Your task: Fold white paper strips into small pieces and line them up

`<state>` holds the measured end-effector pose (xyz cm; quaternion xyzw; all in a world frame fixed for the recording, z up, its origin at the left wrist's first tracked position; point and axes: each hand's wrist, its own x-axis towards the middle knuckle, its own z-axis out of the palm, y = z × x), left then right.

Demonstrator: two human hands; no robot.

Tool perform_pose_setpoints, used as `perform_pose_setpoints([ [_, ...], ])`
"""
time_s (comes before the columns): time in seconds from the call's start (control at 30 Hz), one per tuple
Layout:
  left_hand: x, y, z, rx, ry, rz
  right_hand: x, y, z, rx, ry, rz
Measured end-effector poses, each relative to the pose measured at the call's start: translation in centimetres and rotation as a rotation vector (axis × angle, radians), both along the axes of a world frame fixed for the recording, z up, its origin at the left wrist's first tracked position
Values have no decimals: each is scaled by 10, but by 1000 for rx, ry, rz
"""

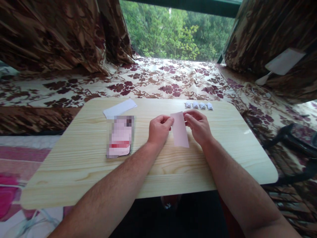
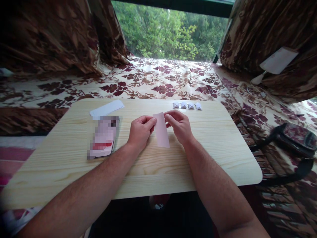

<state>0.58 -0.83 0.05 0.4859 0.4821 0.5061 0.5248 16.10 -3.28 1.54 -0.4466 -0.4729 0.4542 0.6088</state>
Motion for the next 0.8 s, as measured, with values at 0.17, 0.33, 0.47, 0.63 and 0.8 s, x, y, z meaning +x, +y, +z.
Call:
perform_pose_setpoints([
  [0.17, 0, -1, 0, 28, 15, -8, 0, 2, -2, 9, -39, -48],
  [0.33, 0, 0, 0, 39, -8, 7, 0, 5, -8, 26, -74, -117],
  [0.47, -1, 0, 1, 31, -11, 6, -4, 4, -7, 77, -136, -173],
  [0.63, -1, -1, 2, 36, -27, 9, -7, -1, -3, 89, -50, -55],
  [0.8, -1, 0, 0, 53, -22, 14, -4, -4, -1, 99, -70, 63],
])
